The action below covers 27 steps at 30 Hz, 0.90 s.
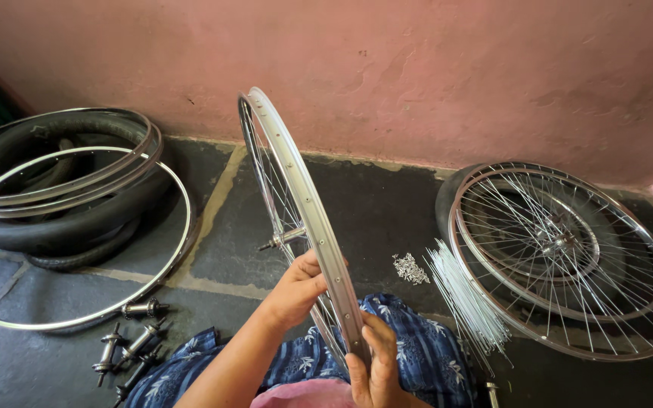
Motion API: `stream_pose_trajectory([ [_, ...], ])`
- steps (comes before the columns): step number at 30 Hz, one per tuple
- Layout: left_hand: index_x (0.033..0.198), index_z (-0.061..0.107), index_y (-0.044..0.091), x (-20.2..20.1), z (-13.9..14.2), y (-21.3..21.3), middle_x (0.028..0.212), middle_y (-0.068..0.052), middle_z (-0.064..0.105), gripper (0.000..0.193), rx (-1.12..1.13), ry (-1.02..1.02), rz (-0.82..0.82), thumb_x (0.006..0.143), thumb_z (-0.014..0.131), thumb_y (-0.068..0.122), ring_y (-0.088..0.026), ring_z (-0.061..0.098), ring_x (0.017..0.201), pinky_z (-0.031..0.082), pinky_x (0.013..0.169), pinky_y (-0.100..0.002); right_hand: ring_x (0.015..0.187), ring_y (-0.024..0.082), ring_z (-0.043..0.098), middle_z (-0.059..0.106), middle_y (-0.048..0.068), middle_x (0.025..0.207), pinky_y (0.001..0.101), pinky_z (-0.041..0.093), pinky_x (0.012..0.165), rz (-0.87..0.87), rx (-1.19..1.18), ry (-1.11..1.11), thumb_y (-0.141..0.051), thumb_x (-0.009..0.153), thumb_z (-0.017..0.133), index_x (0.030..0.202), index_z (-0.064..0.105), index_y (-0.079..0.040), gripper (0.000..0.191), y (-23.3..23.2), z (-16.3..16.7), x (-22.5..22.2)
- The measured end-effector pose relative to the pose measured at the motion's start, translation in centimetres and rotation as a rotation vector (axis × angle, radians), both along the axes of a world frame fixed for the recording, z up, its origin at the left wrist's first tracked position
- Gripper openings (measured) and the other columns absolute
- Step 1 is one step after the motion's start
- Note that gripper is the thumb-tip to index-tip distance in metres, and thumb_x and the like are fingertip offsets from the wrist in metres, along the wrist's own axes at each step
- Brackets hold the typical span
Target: The person is lacing a bicycle wheel by inserting spokes through the rim and hub. They hold the wheel with one hand and insert spokes with the other, occasionally rotating the wheel to access different holes.
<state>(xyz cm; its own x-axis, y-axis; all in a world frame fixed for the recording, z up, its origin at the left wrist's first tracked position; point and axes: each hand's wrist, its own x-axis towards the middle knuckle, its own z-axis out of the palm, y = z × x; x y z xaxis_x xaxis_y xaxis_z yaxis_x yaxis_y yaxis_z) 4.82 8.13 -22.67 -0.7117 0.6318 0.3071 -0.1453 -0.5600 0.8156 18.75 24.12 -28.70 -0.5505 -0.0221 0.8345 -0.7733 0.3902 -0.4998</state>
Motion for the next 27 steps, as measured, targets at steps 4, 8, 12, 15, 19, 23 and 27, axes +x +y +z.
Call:
stream_pose_trajectory([
  [4,0.104,0.071,0.003,0.3,0.1,0.3,0.094,-0.004,0.072,0.028,-0.018,-0.005,0.007,0.099,0.072,0.031,-0.013,0.067,0.088,0.054,0.082,-0.031,0.137,0.039,0.050,0.042,0.031,0.148,0.0486,0.041,0.116,-0.009,0.002,0.003,-0.003,0.101,0.056,0.150,0.033,-0.001,0.054,0.1,0.0,-0.1],
  [8,0.102,0.070,0.004,0.6,0.6,0.3,0.095,0.000,0.067,0.034,-0.044,0.037,0.014,0.101,0.069,0.038,-0.010,0.061,0.090,0.050,0.083,-0.027,0.136,0.039,0.050,0.042,0.031,0.148,0.0479,0.042,0.116,-0.009,0.018,-0.019,-0.004,0.102,0.055,0.150,0.033,0.000,0.053,0.1,-0.2,0.2],
  [12,0.102,0.070,0.004,0.5,1.3,0.1,0.095,0.001,0.065,0.036,-0.037,0.061,-0.002,0.100,0.070,0.040,-0.010,0.059,0.089,0.048,0.081,-0.028,0.137,0.039,0.051,0.042,0.031,0.148,0.0474,0.043,0.116,-0.002,-0.004,-0.018,-0.004,0.103,0.055,0.150,0.033,0.000,0.052,0.1,-0.3,0.1],
  [15,0.105,0.070,0.004,0.6,1.4,0.0,0.094,-0.001,0.068,0.033,-0.042,0.028,0.020,0.096,0.071,0.036,-0.010,0.062,0.087,0.050,0.080,-0.028,0.136,0.039,0.051,0.042,0.031,0.148,0.0478,0.043,0.116,-0.003,-0.002,0.003,-0.004,0.103,0.056,0.150,0.033,0.000,0.052,0.0,-0.3,-0.1],
  [19,0.103,0.070,0.004,0.8,1.1,0.1,0.091,-0.002,0.069,0.029,-0.027,-0.003,0.034,0.096,0.074,0.032,-0.012,0.064,0.084,0.052,0.077,-0.029,0.135,0.039,0.052,0.044,0.031,0.147,0.0478,0.043,0.115,-0.025,0.013,0.025,-0.006,0.102,0.057,0.150,0.034,-0.001,0.053,-0.1,0.2,-0.1],
  [23,0.103,0.071,0.002,1.3,1.6,0.7,0.093,-0.004,0.069,0.029,-0.023,-0.029,0.067,0.099,0.072,0.030,-0.014,0.064,0.086,0.052,0.079,-0.030,0.134,0.039,0.052,0.045,0.031,0.146,0.0484,0.043,0.115,-0.033,0.027,0.028,-0.005,0.101,0.059,0.149,0.034,-0.001,0.054,0.0,0.2,0.0],
  [27,0.105,0.071,0.003,1.9,3.7,0.4,0.104,-0.003,0.066,0.029,0.044,0.057,-0.007,0.101,0.066,0.031,-0.014,0.064,0.096,0.053,0.085,-0.030,0.132,0.034,0.055,0.042,0.032,0.148,0.0431,0.050,0.109,0.027,0.002,0.034,-0.003,0.103,0.057,0.150,0.033,0.000,0.053,0.4,-1.0,0.0],
])
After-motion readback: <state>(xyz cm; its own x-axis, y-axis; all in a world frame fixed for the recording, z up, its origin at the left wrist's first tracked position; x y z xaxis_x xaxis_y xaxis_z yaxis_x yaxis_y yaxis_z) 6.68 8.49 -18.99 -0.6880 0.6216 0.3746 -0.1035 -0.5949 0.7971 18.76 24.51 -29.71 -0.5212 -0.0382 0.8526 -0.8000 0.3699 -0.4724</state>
